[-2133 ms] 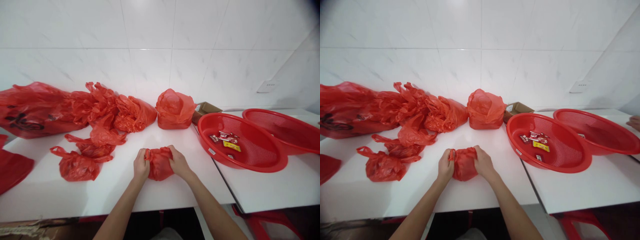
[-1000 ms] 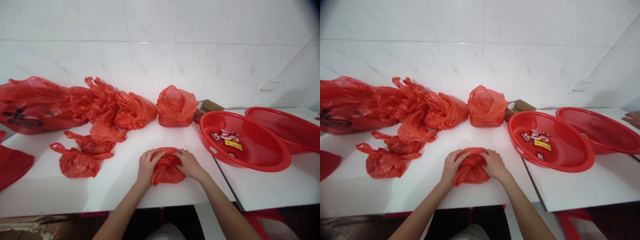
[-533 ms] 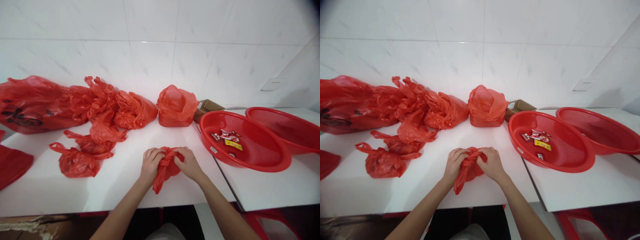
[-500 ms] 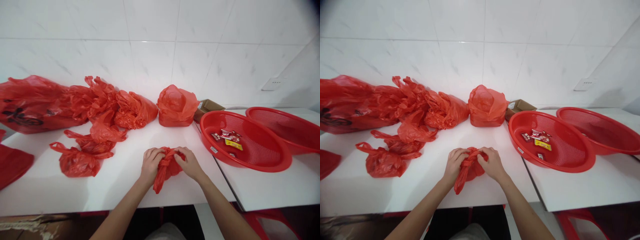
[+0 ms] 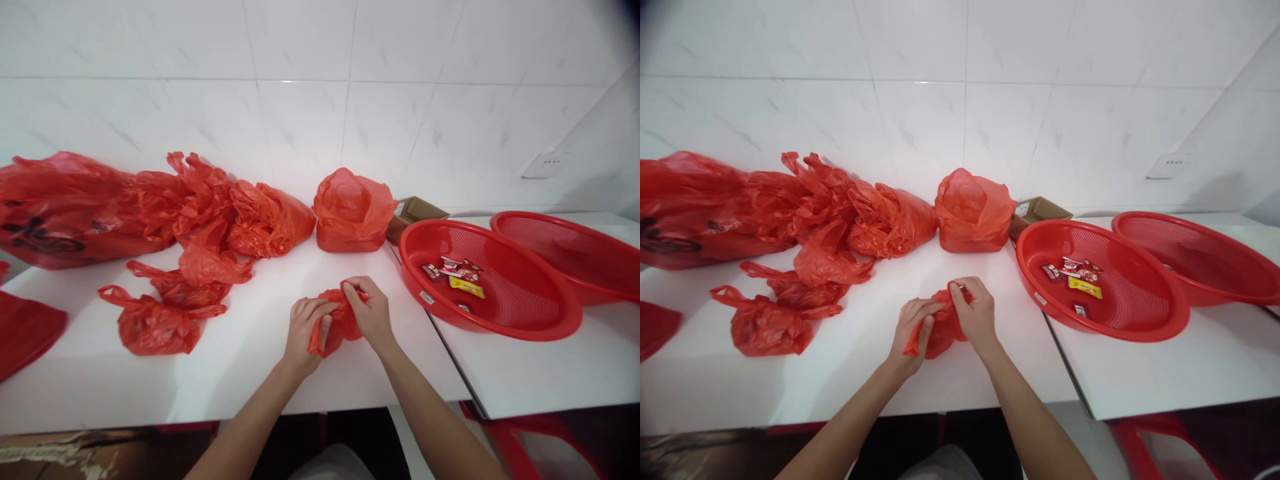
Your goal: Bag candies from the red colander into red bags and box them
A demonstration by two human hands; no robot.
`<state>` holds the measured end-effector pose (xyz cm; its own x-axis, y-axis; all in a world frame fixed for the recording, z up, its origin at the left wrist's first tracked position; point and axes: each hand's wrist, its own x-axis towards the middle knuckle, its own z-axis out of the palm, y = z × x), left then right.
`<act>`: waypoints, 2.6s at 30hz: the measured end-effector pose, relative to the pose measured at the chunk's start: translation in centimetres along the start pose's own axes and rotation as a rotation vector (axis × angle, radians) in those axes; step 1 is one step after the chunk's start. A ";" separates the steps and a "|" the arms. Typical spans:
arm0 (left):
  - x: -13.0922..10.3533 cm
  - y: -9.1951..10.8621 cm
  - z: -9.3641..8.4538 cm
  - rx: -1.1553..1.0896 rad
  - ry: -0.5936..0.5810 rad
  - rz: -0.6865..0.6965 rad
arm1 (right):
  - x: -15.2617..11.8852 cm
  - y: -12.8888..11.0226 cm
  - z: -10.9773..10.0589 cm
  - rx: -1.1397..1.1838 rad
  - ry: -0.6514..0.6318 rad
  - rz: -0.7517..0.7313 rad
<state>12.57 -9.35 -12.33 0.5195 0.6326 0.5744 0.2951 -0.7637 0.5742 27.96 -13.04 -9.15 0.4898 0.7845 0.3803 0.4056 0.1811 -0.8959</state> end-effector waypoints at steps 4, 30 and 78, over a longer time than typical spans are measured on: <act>0.0 0.1 0.1 -0.058 0.019 -0.135 | 1.5 0.2 0.4 0.049 0.189 0.061; 1.2 -3.0 1.4 0.079 -0.029 -0.361 | -0.3 5.1 1.2 -0.686 0.046 0.023; 1.4 -6.8 -1.3 0.483 -0.396 -0.607 | 4.6 9.8 0.1 -0.772 0.195 0.500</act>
<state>10.24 -3.14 -14.71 0.3765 0.9252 -0.0471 0.8725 -0.3370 0.3539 34.13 -7.57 -16.16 0.8377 0.5392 0.0868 0.4787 -0.6485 -0.5919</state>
